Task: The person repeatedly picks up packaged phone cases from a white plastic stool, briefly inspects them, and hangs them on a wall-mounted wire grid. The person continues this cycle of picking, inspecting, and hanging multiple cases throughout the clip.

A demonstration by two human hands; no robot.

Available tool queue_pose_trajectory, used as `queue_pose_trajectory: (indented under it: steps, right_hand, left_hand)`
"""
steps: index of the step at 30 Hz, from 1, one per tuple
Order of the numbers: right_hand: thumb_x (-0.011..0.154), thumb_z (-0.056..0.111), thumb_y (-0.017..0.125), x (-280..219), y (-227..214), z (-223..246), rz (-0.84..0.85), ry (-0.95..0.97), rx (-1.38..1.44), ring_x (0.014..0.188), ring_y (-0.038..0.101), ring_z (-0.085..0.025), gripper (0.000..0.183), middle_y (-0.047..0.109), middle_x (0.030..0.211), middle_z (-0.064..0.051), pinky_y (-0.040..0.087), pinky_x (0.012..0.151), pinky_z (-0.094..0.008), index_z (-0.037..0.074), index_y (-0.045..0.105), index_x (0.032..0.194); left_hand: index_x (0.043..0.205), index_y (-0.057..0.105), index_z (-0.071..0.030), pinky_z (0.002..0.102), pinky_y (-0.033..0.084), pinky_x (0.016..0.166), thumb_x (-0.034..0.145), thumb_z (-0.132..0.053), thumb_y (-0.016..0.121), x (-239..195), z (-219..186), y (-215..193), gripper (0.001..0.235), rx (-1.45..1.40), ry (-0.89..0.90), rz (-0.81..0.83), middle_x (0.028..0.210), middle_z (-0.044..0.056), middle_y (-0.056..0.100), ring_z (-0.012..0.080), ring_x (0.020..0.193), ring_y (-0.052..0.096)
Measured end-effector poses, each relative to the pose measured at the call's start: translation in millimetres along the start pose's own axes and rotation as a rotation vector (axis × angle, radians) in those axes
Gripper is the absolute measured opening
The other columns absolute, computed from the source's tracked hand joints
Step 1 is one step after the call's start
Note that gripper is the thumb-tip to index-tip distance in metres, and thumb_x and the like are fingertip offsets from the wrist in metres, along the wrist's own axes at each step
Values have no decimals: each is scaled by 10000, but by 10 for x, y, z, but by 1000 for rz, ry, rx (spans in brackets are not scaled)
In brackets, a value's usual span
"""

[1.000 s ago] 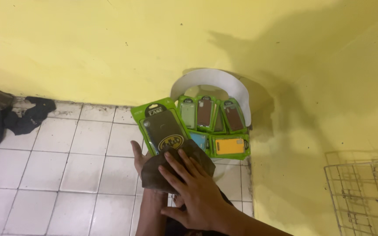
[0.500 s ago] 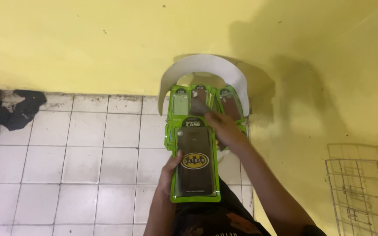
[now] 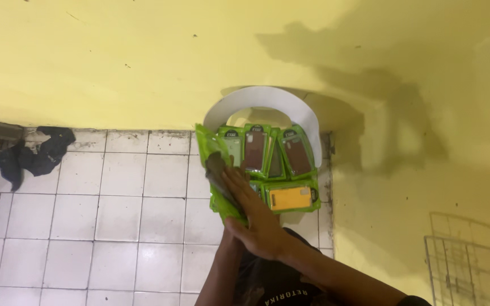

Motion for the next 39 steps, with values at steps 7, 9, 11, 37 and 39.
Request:
queue_pose_trajectory:
  steps: [7, 9, 11, 37, 39]
  right_hand:
    - [991, 186, 598, -46, -221, -353, 132, 376, 269, 821, 713, -224, 523, 711, 1175, -181, 583, 761, -299, 29, 559, 1489]
    - [998, 168, 591, -101, -198, -630, 194, 470, 321, 752, 695, -205, 478, 777, 1010, -170, 558, 701, -287, 32, 629, 1454]
    - [976, 202, 582, -184, -134, -1062, 271, 651, 393, 769, 720, -174, 469, 774, 974, -140, 580, 707, -290, 57, 615, 1421]
    - [933, 120, 715, -282, -241, -4536, -133, 592, -287, 1211, 636, -318, 500, 656, 1315, -227, 510, 1010, -395, -44, 579, 1386]
    - [926, 144, 726, -228, -282, -4177, -185, 548, -274, 1176, 635, -298, 507, 655, 1293, -202, 513, 981, -396, -34, 576, 1376]
  left_hand:
    - [1616, 202, -70, 360, 604, 1001, 1004, -542, 653, 235, -394, -128, 896, 704, 553, -255, 1582, 217, 252, 311, 1342, 474]
    - [1613, 211, -35, 371, 555, 1032, 1009, -499, 628, 294, -240, -226, 869, 804, 436, -246, 1519, 215, 338, 299, 1242, 561]
    - [1566, 306, -20, 367, 549, 968, 989, -498, 607, 361, 168, -537, 807, 439, 75, -333, 1389, 198, 460, 280, 1124, 617]
    - [1355, 500, 45, 426, 609, 909, 928, -14, 586, -382, 1150, -1335, 440, -266, -576, -472, 1213, 207, 669, 310, 1072, 699]
    - [1348, 521, 55, 409, 607, 907, 950, -51, 601, -460, 1002, -1328, 420, -267, -546, -434, 1210, 201, 679, 305, 1077, 698]
Point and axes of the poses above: each hand's wrist, its own x-axis towards the middle knuckle, its own y-axis out of the palm, z = x × y, the point moved 8 cm from there along x, towards the middle knuckle
